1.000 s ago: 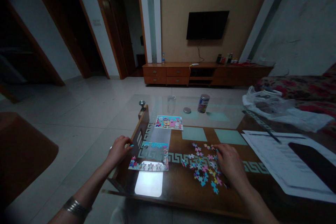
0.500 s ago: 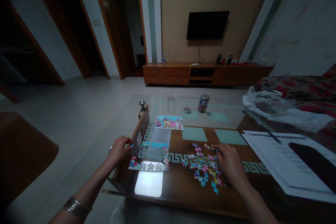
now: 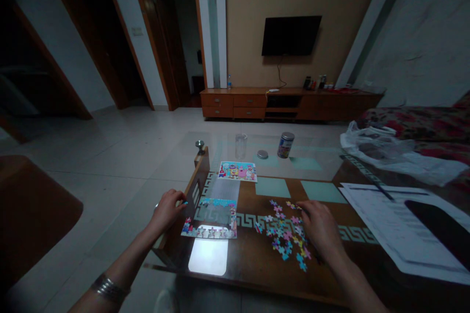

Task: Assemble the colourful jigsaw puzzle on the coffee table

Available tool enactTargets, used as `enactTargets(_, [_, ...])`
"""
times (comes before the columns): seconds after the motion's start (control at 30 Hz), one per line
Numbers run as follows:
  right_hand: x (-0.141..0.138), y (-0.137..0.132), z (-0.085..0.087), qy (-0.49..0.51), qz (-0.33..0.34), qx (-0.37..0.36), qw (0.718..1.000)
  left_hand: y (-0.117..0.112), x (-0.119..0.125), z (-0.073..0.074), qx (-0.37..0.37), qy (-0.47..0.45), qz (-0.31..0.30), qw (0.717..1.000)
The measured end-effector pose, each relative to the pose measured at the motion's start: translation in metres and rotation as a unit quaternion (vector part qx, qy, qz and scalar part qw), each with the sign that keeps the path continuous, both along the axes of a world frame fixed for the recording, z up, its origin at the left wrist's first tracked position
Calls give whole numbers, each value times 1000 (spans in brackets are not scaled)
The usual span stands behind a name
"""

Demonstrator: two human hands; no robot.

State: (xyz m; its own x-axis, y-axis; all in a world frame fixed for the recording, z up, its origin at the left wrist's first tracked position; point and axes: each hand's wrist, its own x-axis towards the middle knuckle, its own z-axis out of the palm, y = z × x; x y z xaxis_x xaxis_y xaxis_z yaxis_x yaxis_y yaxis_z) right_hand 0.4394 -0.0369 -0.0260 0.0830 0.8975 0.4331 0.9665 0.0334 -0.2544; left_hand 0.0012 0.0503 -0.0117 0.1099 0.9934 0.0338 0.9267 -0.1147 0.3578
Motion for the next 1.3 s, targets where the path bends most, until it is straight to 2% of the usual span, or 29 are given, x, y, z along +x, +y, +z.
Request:
enactTargets(0.23, [-2, 1, -1, 13, -8, 0, 1000, -2, 1, -1, 5, -1, 5, 1000])
enactTargets(0.43, [-2, 3, -3, 4, -3, -2, 1000, -12, 0, 5, 18, -12, -9, 1000])
enactTargets(0.67, [-8, 4, 0, -3, 2, -10, 1000, -25, -4, 11, -72, -51, -77, 993])
enactTargets(0.8, [-13, 4, 1, 4, 12, -8, 1000, -30, -1, 14, -103, -41, -89, 990])
enactTargets(1.13, [-14, 5, -1, 15, 24, -8, 1000, -26, -4, -2, -106, -40, -111, 987])
enactTargets(1.3, [-13, 5, -3, 17, 33, -8, 999, -25, -4, -2, -103, -33, -114, 988])
